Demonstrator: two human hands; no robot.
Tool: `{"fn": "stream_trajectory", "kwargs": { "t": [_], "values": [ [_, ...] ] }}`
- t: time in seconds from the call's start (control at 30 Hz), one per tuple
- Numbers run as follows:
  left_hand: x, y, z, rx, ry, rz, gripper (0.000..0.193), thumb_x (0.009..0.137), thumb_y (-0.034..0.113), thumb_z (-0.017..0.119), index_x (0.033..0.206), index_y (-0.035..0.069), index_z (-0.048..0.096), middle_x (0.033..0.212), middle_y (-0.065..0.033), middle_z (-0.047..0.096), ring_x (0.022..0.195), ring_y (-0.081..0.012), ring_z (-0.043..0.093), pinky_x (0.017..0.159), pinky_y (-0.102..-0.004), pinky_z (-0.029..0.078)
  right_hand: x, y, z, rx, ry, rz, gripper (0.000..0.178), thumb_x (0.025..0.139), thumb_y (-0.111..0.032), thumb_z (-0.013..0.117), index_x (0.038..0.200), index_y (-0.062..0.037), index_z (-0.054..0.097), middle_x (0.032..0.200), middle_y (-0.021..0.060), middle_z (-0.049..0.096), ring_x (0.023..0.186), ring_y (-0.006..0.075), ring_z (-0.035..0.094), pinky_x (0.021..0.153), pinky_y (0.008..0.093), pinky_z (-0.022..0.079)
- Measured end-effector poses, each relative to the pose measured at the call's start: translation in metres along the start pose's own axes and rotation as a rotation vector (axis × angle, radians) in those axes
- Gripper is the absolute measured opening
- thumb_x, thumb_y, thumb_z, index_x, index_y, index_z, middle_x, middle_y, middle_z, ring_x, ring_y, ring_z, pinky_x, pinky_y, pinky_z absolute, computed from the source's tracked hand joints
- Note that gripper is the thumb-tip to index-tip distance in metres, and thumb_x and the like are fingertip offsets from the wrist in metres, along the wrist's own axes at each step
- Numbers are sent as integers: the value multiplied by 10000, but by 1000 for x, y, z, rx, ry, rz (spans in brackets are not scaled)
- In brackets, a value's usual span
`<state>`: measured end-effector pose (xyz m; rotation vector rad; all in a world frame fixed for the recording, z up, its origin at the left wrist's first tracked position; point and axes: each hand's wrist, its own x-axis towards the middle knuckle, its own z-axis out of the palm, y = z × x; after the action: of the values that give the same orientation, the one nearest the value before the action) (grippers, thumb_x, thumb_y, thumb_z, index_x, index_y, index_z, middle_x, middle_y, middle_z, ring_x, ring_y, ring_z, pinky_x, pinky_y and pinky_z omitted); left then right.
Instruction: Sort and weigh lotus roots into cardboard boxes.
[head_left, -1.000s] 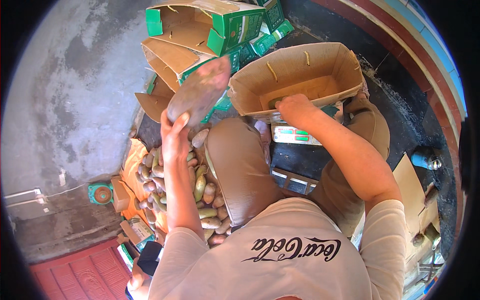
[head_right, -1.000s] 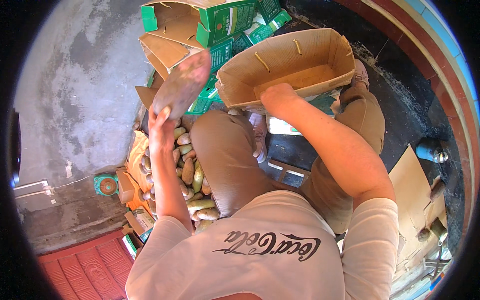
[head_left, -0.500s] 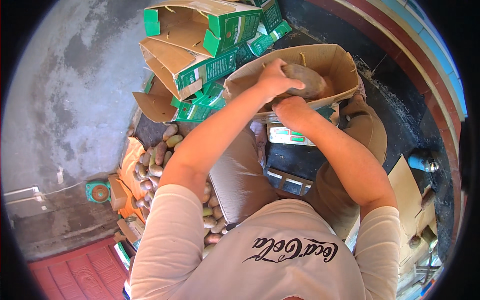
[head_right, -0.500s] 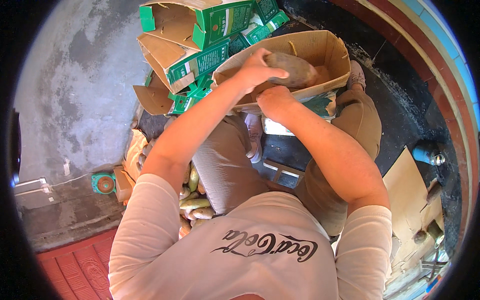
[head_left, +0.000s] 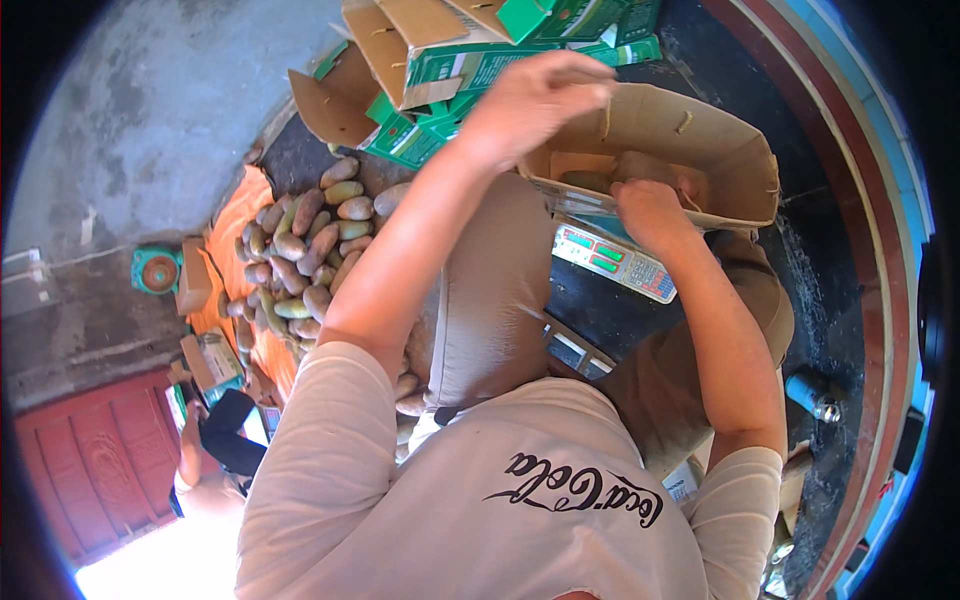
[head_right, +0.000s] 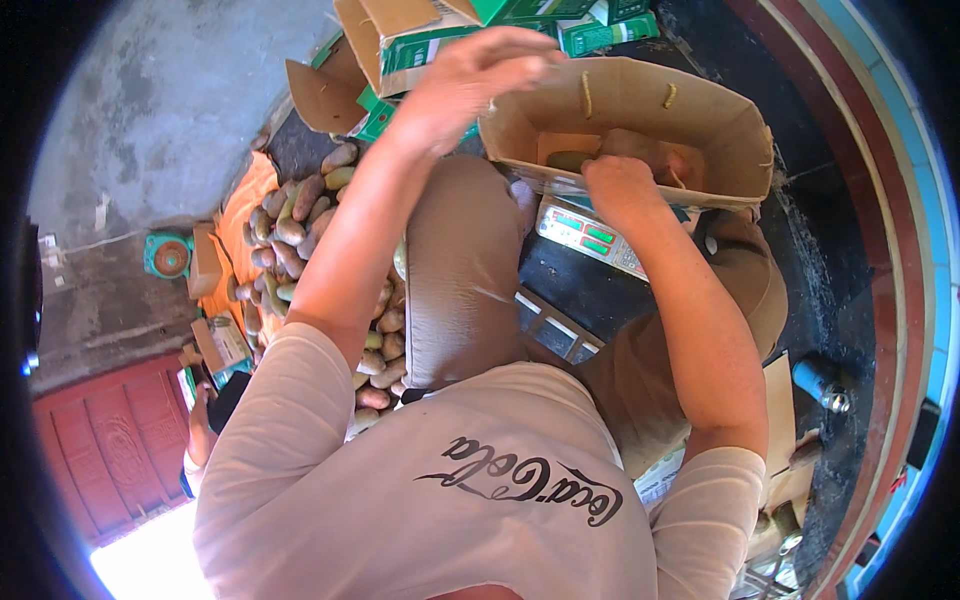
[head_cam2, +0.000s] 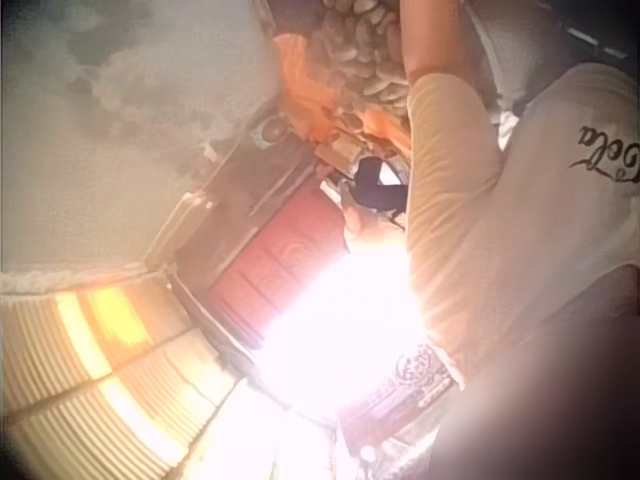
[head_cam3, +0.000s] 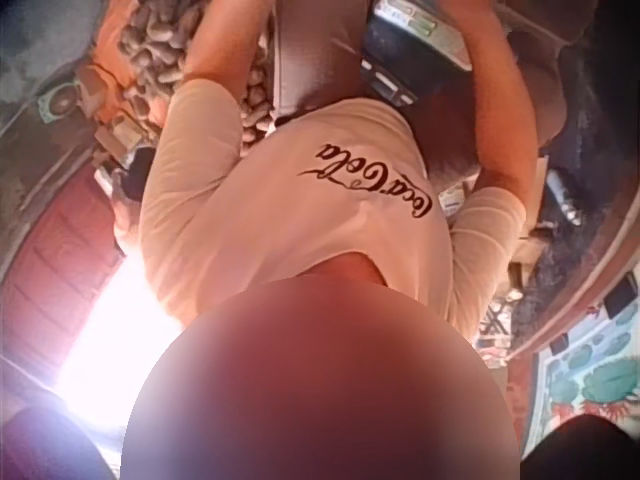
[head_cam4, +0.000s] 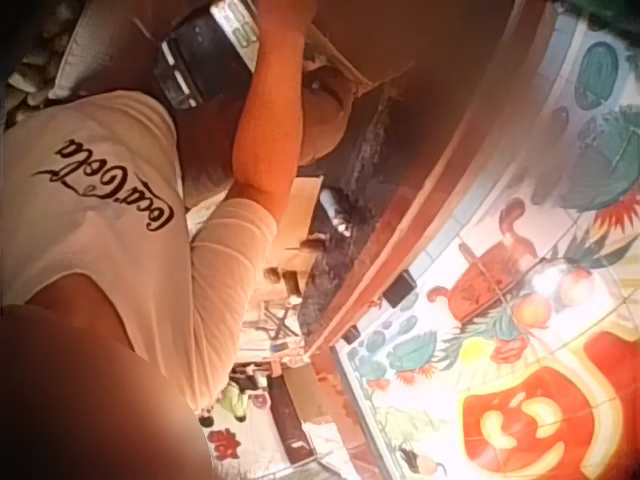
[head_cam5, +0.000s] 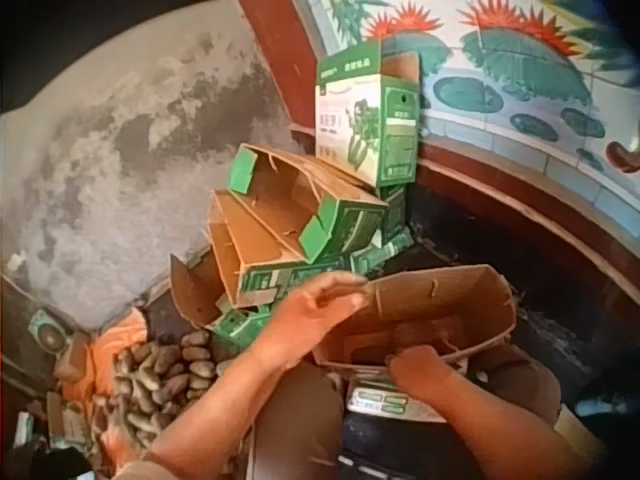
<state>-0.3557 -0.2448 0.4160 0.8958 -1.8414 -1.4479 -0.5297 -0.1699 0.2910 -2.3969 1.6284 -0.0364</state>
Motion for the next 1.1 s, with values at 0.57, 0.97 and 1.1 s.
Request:
{"fn": "stream_trajectory", "kwargs": {
  "t": [0.57,0.97,1.1],
  "values": [
    [-339,-273,-80,604,249,-1047,243,756,291,597,907,111,660,896,-185,637,874,-332,612,788,-395,474,7,-7,-5,46,67,33,168,763,-151,603,880,-35,569,871,156,619,900,317,591,812,440,431],
    [-378,-332,0,483,-26,-1265,296,756,356,582,955,151,659,1069,-112,616,1031,-288,566,887,-375,442,8,-7,-7,10,29,16,147,774,-149,603,873,-52,552,864,145,614,876,316,582,851,467,387],
    [-324,-346,-14,464,69,-1065,445,742,347,599,1110,97,595,1177,-125,556,1082,-291,534,917,-368,424,8,-11,-11,33,43,55,149,761,-133,614,861,-44,548,856,146,611,860,315,582,765,433,437]
  ]
}}
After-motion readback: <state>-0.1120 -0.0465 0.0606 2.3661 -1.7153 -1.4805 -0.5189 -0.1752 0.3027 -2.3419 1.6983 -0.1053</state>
